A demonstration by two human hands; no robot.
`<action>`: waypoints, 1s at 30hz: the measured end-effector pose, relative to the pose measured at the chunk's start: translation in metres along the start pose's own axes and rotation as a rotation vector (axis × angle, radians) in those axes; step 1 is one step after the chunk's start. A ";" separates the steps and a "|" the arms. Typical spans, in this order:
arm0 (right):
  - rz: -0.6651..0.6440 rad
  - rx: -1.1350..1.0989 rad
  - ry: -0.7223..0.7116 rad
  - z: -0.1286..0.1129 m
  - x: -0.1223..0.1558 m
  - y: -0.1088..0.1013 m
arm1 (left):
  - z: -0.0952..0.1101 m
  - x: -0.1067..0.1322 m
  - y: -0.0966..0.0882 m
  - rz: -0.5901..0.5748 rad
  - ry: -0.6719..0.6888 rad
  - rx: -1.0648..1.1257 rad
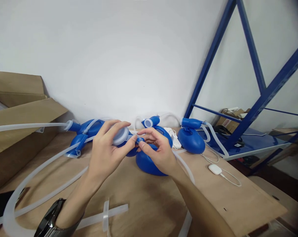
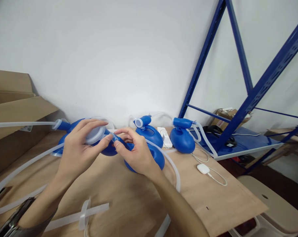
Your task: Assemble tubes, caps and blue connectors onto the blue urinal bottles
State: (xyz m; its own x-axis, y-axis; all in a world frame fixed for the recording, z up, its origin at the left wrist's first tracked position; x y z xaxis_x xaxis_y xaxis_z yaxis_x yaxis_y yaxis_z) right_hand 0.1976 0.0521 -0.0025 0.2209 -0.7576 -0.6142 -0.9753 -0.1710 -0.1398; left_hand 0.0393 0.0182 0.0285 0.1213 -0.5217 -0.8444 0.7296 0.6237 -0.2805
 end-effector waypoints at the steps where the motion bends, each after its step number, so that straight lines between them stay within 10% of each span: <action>1: 0.000 -0.002 -0.006 0.001 0.000 0.000 | 0.000 0.000 -0.001 0.011 -0.003 0.000; 30: -0.005 0.149 -0.182 -0.015 0.006 0.000 | 0.013 0.010 -0.008 0.207 0.157 -0.019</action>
State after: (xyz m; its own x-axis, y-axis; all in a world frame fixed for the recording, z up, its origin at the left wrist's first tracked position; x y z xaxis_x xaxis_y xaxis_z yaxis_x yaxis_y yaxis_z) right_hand 0.1992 0.0378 0.0058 0.2352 -0.6288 -0.7412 -0.9663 -0.0692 -0.2479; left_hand 0.0432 0.0008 0.0282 0.1602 -0.2859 -0.9448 0.6871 0.7195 -0.1012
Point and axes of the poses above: each hand's wrist, its own x-axis away from the middle knuckle, its own y-axis out of the palm, z = x × y, the point moved 7 cm from there along -x, towards the middle knuckle, and after that the axes turned 7 degrees about z, right-handed, at the moved point
